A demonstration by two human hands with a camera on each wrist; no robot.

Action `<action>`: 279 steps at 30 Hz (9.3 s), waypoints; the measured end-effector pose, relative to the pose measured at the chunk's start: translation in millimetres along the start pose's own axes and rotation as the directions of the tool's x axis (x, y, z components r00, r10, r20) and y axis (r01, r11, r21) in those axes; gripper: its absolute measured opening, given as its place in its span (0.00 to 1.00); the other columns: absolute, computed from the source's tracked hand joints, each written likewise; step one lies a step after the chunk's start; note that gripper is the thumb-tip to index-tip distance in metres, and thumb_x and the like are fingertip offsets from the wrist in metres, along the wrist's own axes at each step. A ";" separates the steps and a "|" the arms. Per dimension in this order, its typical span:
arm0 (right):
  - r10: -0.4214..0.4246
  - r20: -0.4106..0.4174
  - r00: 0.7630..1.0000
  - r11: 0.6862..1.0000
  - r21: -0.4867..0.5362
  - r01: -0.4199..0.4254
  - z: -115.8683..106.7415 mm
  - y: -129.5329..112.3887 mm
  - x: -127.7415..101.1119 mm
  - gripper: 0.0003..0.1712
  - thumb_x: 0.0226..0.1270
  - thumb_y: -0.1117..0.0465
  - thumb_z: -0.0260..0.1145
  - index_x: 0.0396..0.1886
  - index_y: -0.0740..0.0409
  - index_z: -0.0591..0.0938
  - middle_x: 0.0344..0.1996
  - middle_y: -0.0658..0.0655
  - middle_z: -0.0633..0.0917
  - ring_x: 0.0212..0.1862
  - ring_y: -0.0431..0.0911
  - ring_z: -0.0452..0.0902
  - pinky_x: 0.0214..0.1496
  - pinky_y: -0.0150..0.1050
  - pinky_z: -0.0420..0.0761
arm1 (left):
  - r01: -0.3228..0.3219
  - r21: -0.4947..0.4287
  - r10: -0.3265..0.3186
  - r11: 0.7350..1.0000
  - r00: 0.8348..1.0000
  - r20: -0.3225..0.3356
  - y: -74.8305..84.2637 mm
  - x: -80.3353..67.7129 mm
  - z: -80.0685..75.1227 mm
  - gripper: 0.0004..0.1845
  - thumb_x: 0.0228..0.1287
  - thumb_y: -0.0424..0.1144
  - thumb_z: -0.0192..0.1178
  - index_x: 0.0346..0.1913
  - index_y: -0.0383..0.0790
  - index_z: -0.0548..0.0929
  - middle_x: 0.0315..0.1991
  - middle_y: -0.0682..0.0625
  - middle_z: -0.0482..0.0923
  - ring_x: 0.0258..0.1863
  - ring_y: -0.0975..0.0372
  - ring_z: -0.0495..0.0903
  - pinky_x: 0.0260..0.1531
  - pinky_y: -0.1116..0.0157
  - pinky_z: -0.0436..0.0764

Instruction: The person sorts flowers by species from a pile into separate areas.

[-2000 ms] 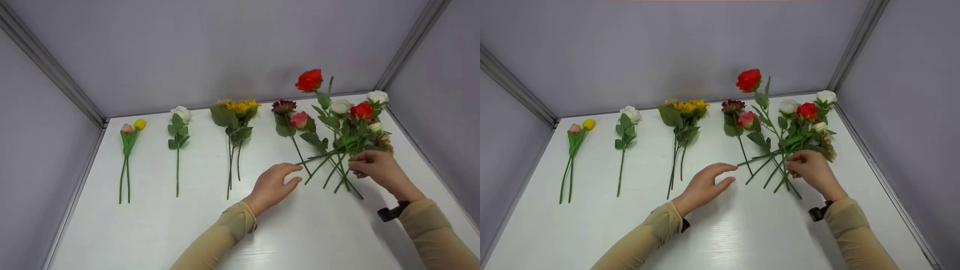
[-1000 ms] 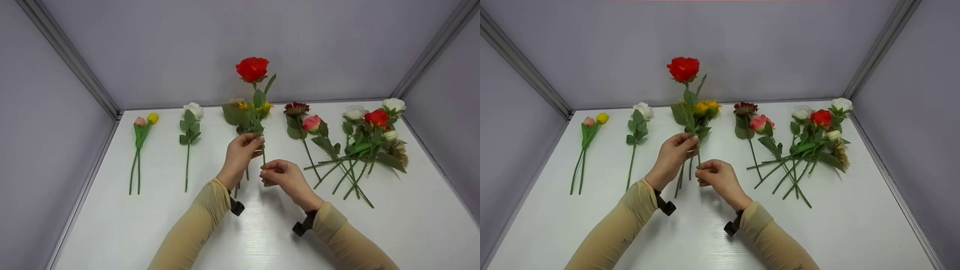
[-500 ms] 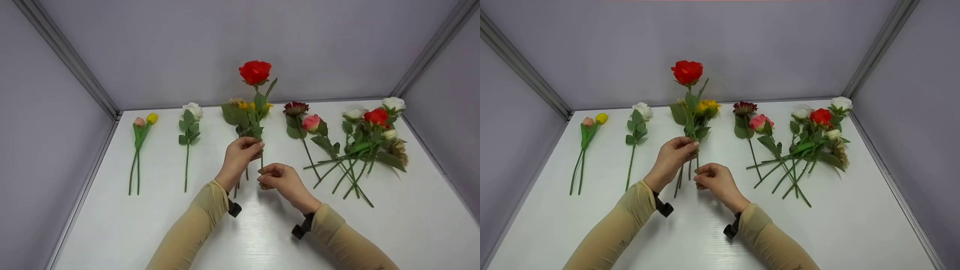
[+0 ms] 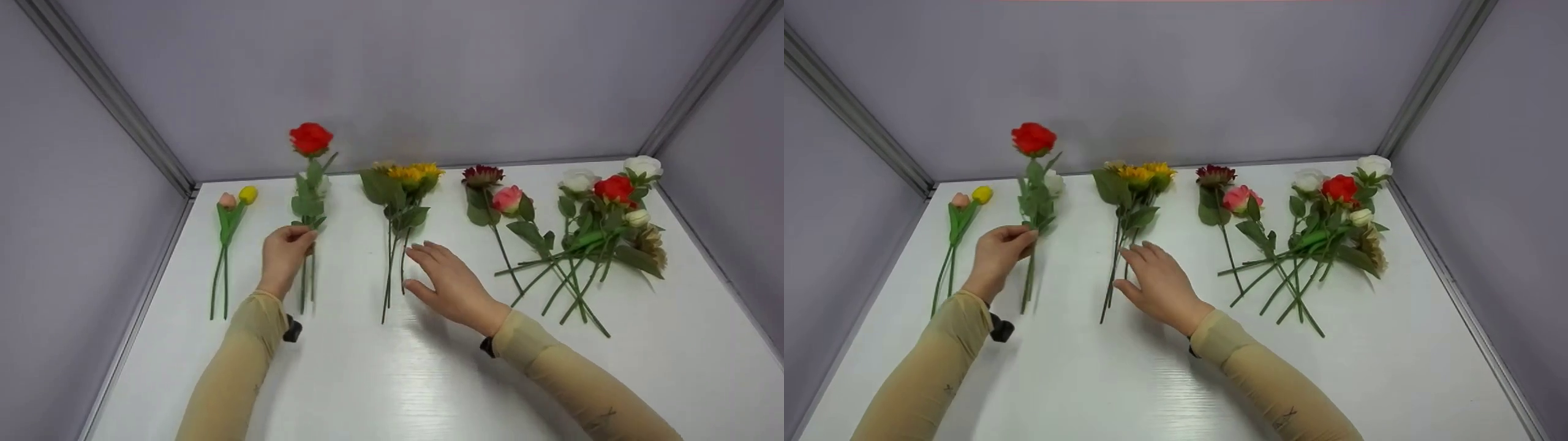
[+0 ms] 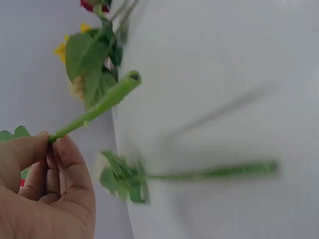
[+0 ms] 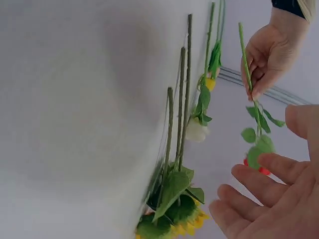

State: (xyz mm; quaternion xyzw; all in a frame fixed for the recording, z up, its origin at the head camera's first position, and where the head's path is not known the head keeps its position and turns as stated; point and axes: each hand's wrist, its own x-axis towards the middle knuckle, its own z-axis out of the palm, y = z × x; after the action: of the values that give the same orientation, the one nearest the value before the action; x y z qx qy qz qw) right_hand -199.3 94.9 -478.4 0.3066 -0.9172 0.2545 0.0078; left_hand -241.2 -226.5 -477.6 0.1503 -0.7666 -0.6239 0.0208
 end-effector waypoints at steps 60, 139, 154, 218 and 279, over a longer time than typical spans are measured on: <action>0.017 0.168 0.986 0.972 -0.235 0.023 -5.0 34.9 7.8 0.37 0.81 0.39 0.52 0.79 0.54 0.66 0.76 0.61 0.66 0.79 0.59 0.51 0.81 0.53 0.48 | -0.051 0.453 0.109 0.890 0.989 -0.103 -33.5 21.2 -30.7 0.27 0.77 0.51 0.57 0.64 0.31 0.77 0.59 0.37 0.74 0.56 0.47 0.74 0.57 0.51 0.75; 0.370 0.065 0.927 0.701 0.636 -0.324 4.5 6.9 -42.1 0.07 0.67 0.59 0.74 0.40 0.56 0.85 0.32 0.51 0.87 0.35 0.46 0.83 0.37 0.37 0.83 | -0.051 -0.353 0.156 0.934 0.949 0.275 40.4 -68.1 145.3 0.16 0.70 0.39 0.68 0.53 0.32 0.83 0.45 0.42 0.85 0.45 0.50 0.86 0.45 0.59 0.87; 0.365 0.198 0.910 0.472 0.803 -0.364 28.6 3.1 -34.5 0.14 0.68 0.68 0.71 0.48 0.73 0.82 0.36 0.59 0.87 0.38 0.47 0.85 0.42 0.43 0.88 | 0.017 -0.382 0.110 0.924 0.945 0.307 29.3 -66.9 132.6 0.15 0.69 0.37 0.68 0.51 0.31 0.83 0.44 0.39 0.84 0.42 0.51 0.86 0.44 0.59 0.87; -0.149 0.242 0.959 0.922 -0.317 0.223 47.3 -56.9 60.9 0.43 0.80 0.32 0.45 0.84 0.47 0.51 0.82 0.58 0.49 0.82 0.56 0.35 0.81 0.51 0.39 | 0.079 0.351 -0.082 0.933 0.997 -0.004 -20.2 21.3 -50.3 0.13 0.73 0.37 0.63 0.48 0.28 0.86 0.42 0.39 0.85 0.35 0.58 0.82 0.37 0.64 0.82; 0.213 -0.086 0.973 0.966 -0.132 -0.223 -27.6 81.1 23.6 0.24 0.81 0.50 0.59 0.63 0.62 0.81 0.59 0.64 0.82 0.63 0.62 0.74 0.67 0.57 0.72 | -0.485 0.678 0.426 0.552 0.863 0.271 -4.0 -8.4 40.4 0.42 0.72 0.56 0.63 0.79 0.40 0.62 0.77 0.38 0.58 0.76 0.44 0.55 0.76 0.46 0.53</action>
State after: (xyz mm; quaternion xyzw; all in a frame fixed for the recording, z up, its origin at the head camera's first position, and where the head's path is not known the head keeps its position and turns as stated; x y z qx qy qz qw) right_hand -268.4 150.1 -487.8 0.1932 -0.9601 0.1992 0.0342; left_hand -241.2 -186.7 -489.0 -0.0813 -0.9617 -0.2453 0.0915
